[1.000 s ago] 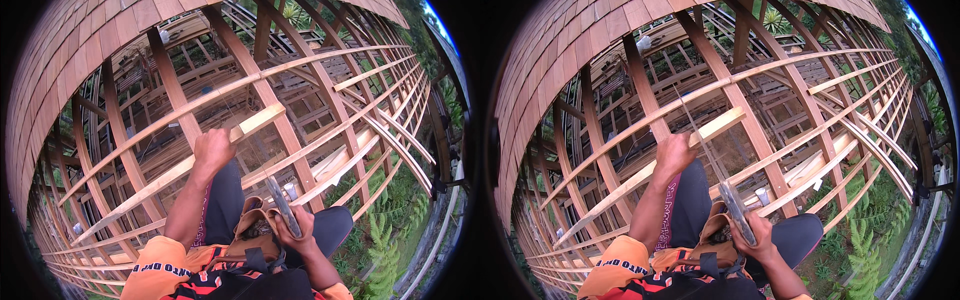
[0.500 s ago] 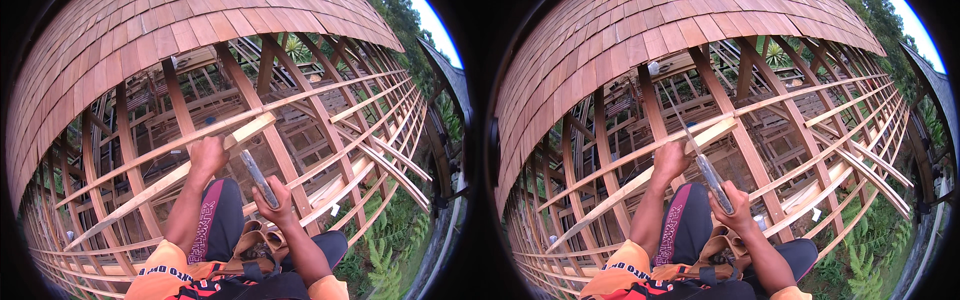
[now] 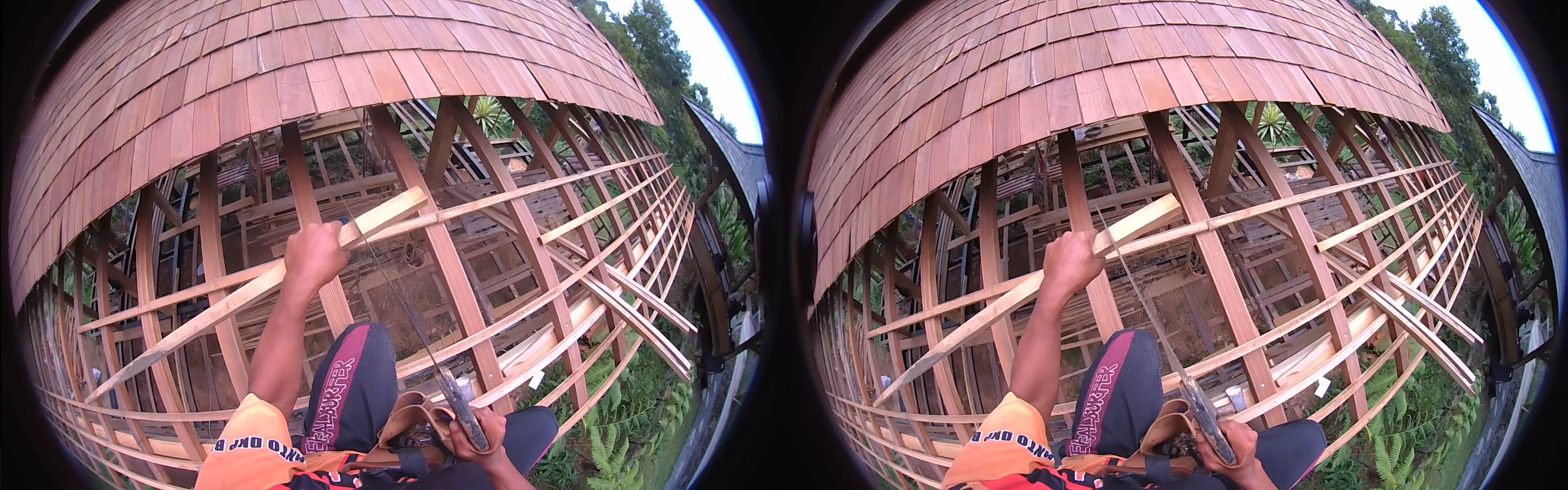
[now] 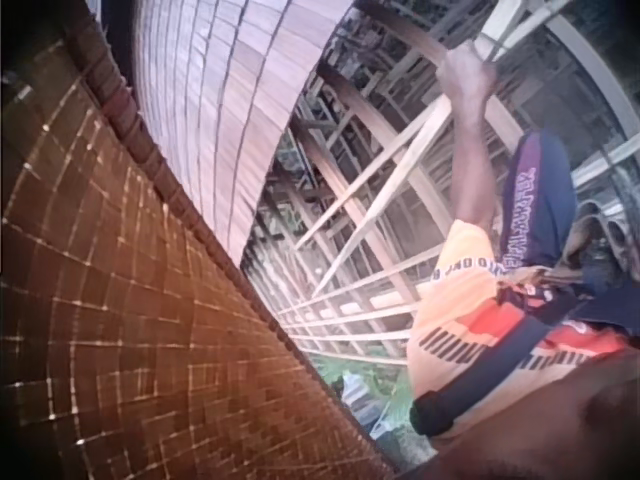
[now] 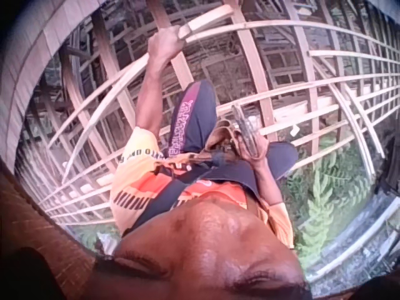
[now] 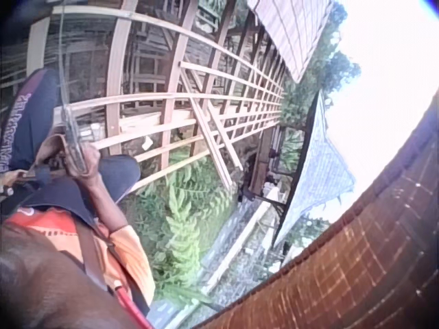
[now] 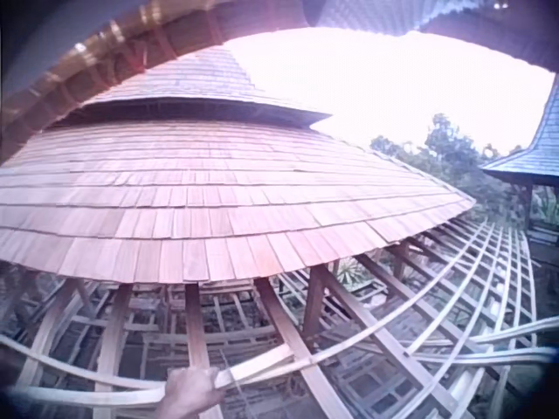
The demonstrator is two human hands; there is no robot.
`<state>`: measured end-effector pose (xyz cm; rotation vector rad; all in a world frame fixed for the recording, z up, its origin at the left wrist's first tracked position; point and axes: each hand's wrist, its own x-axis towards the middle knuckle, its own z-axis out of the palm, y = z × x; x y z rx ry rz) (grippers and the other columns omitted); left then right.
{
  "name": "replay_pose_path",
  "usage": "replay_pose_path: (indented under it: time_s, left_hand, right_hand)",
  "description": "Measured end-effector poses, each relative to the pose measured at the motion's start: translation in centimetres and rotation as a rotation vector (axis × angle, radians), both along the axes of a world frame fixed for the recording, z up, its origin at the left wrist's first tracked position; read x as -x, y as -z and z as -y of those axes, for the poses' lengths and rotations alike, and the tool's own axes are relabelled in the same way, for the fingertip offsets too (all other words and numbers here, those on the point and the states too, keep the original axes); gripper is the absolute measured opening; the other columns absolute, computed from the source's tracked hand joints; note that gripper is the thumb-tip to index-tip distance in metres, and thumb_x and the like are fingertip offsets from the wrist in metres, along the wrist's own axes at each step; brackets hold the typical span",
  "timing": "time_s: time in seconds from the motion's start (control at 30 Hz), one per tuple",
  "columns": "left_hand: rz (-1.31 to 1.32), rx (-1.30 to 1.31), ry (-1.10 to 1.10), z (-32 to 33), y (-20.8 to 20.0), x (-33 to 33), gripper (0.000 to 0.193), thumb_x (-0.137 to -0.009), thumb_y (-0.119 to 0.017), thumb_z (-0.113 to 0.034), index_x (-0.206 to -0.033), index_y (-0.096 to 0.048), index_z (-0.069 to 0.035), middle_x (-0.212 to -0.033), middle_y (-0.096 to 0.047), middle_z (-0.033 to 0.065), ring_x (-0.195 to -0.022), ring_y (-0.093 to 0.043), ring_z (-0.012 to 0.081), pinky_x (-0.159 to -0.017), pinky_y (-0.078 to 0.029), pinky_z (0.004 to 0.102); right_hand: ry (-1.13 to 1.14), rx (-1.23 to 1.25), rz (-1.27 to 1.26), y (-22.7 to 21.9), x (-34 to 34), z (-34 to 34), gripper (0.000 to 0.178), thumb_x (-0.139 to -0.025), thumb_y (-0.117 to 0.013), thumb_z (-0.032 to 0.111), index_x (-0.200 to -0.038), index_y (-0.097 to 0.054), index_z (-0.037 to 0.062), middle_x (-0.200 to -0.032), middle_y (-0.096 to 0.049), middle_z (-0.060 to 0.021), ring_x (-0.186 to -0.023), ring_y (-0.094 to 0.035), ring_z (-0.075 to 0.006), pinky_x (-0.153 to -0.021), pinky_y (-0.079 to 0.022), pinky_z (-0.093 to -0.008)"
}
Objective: The person measures and secures wooden battens on a roof structure using a measuring tape, a pencil to mark the wood, and a hammer to drive nails.
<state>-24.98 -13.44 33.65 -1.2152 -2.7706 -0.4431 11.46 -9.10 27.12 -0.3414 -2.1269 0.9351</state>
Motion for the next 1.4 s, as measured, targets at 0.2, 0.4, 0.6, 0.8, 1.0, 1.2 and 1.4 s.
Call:
replay_pose_path:
  time_s: [0.2, 0.4, 0.6, 0.8, 1.0, 1.2, 1.4]
  left_hand:
    - [0.04, 0.021, 0.02, 0.7, 2.8, -4.1, 0.029, -0.072, -0.074, -0.021, -0.096, -0.071, -0.004, -0.08, -0.07, 0.0224, -0.082, -0.07, 0.0411, -0.076, -0.056, 0.052]
    - [0.038, 0.014, 0.047, 0.0, -0.5, -3.2, 0.024, -0.072, -0.071, -0.015, -0.094, -0.069, -0.006, -0.082, -0.071, 0.0225, -0.083, -0.071, 0.0401, -0.075, -0.057, 0.0507]
    - [0.058, 0.047, 0.008, 1.6, 1.8, -2.7, 0.028, -0.071, -0.074, -0.02, -0.095, -0.071, -0.007, -0.08, -0.07, 0.0208, -0.08, -0.07, 0.0401, -0.077, -0.056, 0.05]
    - [0.027, 0.085, 0.065, 0.8, 2.0, -5.3, 0.023, -0.072, -0.071, -0.017, -0.091, -0.066, -0.005, -0.079, -0.07, 0.0219, -0.081, -0.07, 0.0397, -0.074, -0.056, 0.0509]
    - [0.042, 0.033, -0.016, 2.8, 1.0, -1.6, 0.026, -0.071, -0.072, -0.019, -0.092, -0.069, -0.004, -0.084, -0.07, 0.0227, -0.084, -0.068, 0.0417, -0.076, -0.055, 0.051]
    - [0.021, 0.059, 0.125, -0.2, 2.9, -7.9, 0.032, -0.073, -0.076, -0.023, -0.098, -0.066, -0.005, -0.08, -0.069, 0.0217, -0.083, -0.069, 0.042, -0.077, -0.055, 0.0524]
    - [0.096, -0.043, -0.024, 3.2, 0.1, -2.5, 0.028, -0.071, -0.071, -0.015, -0.096, -0.069, -0.003, -0.085, -0.07, 0.0231, -0.086, -0.068, 0.0426, -0.077, -0.054, 0.051]
  right_hand:
    - [-0.059, 0.119, -0.015, -0.8, 9.9, -2.1, 0.019, -0.078, -0.077, 0.004, -0.088, -0.061, -0.0006, -0.068, -0.063, -0.0113, -0.055, -0.067, -0.0266, -0.052, -0.05, -0.0337]
    - [-0.11, -0.121, -0.085, 0.7, -0.5, -1.3, 0.02, -0.074, -0.075, 0.002, -0.091, -0.064, -0.0029, -0.066, -0.061, -0.0102, -0.052, -0.063, -0.0248, -0.052, -0.05, -0.0358]
    - [-0.056, 0.097, -0.007, -0.2, 8.1, -1.0, 0.02, -0.077, -0.078, 0.005, -0.086, -0.061, 0.001, -0.069, -0.059, -0.0121, -0.055, -0.064, -0.0292, -0.052, -0.048, -0.0354]
    - [-0.034, 0.041, -0.009, 0.0, 3.4, -1.2, 0.017, -0.077, -0.078, 0.005, -0.085, -0.063, 0.0015, -0.065, -0.057, -0.0097, -0.051, -0.06, -0.0251, -0.05, -0.046, -0.0349]
    - [-0.102, 0.08, -0.04, -0.5, 2.8, 0.7, 0.018, -0.074, -0.076, -0.001, -0.082, -0.059, 0.0, -0.07, -0.062, -0.0126, -0.056, -0.065, -0.0285, -0.054, -0.051, -0.0346]
    - [-0.028, 0.111, 0.003, -1.9, 7.3, -1.9, 0.016, -0.076, -0.075, 0.004, -0.086, -0.065, -0.0013, -0.069, -0.059, -0.011, -0.056, -0.064, -0.026, -0.051, -0.048, -0.0366]
    - [-0.17, 0.075, -0.086, -0.7, -1.7, 1.3, 0.019, -0.078, -0.074, 0.003, -0.092, -0.062, 0.0003, -0.076, -0.064, -0.0142, -0.064, -0.068, -0.0283, -0.056, -0.052, -0.0356]
